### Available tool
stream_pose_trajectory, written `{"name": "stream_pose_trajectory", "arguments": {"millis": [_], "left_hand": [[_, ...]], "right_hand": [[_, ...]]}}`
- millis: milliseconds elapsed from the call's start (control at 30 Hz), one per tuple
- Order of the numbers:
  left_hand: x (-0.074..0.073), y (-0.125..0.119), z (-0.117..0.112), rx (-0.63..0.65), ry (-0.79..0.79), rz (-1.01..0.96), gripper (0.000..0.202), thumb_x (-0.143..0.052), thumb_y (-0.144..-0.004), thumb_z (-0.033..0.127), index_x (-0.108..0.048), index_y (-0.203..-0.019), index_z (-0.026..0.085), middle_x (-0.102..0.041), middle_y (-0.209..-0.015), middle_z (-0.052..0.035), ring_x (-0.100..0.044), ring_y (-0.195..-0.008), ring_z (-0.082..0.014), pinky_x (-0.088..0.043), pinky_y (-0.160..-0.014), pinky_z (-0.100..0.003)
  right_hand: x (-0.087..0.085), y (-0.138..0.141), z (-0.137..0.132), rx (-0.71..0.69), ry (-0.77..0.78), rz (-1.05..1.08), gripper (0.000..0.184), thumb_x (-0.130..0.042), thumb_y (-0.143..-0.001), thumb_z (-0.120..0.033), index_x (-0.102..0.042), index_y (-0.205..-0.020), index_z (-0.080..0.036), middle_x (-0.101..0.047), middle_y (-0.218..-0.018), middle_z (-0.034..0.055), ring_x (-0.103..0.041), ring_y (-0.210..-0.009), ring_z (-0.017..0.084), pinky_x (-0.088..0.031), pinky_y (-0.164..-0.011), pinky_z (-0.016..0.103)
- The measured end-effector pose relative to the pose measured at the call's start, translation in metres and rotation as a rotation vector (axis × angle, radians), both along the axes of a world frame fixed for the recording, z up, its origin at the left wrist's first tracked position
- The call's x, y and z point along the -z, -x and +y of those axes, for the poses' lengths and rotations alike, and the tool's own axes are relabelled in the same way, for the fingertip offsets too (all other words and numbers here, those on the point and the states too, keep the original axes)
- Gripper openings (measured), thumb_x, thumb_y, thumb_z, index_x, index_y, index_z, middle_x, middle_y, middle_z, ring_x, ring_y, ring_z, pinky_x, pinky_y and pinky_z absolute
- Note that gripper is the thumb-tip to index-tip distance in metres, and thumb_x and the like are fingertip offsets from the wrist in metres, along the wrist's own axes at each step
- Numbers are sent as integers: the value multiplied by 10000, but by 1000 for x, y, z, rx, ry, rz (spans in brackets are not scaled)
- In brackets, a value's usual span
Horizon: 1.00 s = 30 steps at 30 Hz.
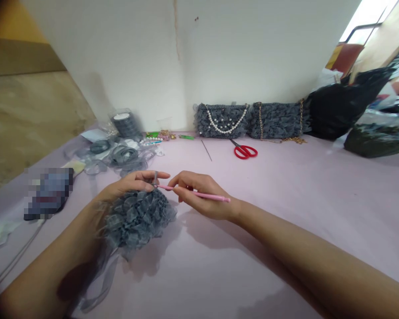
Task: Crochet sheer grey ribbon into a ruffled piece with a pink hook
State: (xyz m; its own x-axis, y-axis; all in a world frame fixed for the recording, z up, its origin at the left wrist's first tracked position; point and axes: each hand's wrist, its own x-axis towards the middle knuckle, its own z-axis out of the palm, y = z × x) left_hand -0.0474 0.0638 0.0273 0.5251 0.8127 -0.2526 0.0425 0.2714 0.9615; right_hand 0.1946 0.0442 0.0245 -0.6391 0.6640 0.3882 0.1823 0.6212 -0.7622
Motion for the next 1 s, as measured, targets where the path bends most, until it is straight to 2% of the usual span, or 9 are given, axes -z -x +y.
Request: {"name": "stream_pose_trajectory", "arguments": {"millis": [67,167,300,433,533,667,800,900,1000], "left_hand": [[1,-10,-6,-7,-23,-2,493,-756,-687,222,-669,-1171,179,-634,-817,-17,-568,-680,-99,-427,-635,-213],[4,-31,-16,-76,-70,3,449,-756,-708,268,-668,-1132,151,-693,-917,-64,-628,-808,-164,-471,-749,-273],[10,-49,-23,-172,-282,135,418,-716,-755,349,-672,-1116,142,-703,-942,-58,-631,-871,-196,-462,-813,-304],[8,-45,-22,-204,-558,404,435,-623,-836,450,-658,-1172,177,-711,-942,-39,-625,-896,-208,-441,-859,-321],[1,-36,-20,-226,-673,470,385,-522,-907,452,-683,-1133,185,-677,-1185,-62,-588,-1096,-222,-376,-997,-327],[-10,-22,-20,-189,-591,414,438,-489,-936,398,-566,-1331,224,-634,-1271,-52,-519,-1215,-209,-299,-1078,-327],[-15,-14,-22,-5,-401,316,549,-506,-929,399,-374,-1460,367,-641,-1211,-2,-577,-972,-169,-428,-822,-274],[-14,-17,-25,-30,-296,198,568,-531,-913,403,-366,-1457,395,-647,-1144,-8,-544,-762,-128,-387,-622,-234],[-13,-25,-29,-90,-262,76,589,-584,-888,366,-395,-1446,365,-651,-962,-3,-507,-684,-111,-376,-619,-236]], "right_hand": [[4,6,-1,22,112,84,225,-450,-960,-256,-588,-813,-156,-621,-850,39,-512,-656,94,-408,-585,223],[14,15,-2,156,91,225,252,-476,-947,-269,-519,-723,-163,-572,-806,18,-501,-694,96,-404,-618,223],[15,18,1,389,120,139,291,-521,-929,-341,-489,-694,-173,-491,-643,-32,-426,-575,79,-317,-503,210],[2,15,2,352,356,113,351,-497,-934,-400,-426,-660,-192,-416,-512,-70,-432,-453,75,-310,-433,205],[-3,12,2,297,367,148,355,-482,-944,-401,-428,-663,-189,-466,-531,-58,-471,-480,79,-345,-459,201],[1,9,4,269,292,143,370,-475,-949,-392,-414,-647,-187,-453,-568,-49,-435,-515,76,-328,-474,200],[5,6,7,255,238,155,378,-473,-949,-403,-409,-644,-189,-423,-580,-46,-406,-527,80,-314,-469,204],[5,5,7,235,230,142,377,-475,-948,-414,-423,-652,-188,-419,-594,-43,-402,-533,81,-326,-470,203],[3,4,6,222,223,128,372,-475,-951,-401,-425,-651,-186,-423,-595,-42,-401,-534,79,-327,-472,202]]}}
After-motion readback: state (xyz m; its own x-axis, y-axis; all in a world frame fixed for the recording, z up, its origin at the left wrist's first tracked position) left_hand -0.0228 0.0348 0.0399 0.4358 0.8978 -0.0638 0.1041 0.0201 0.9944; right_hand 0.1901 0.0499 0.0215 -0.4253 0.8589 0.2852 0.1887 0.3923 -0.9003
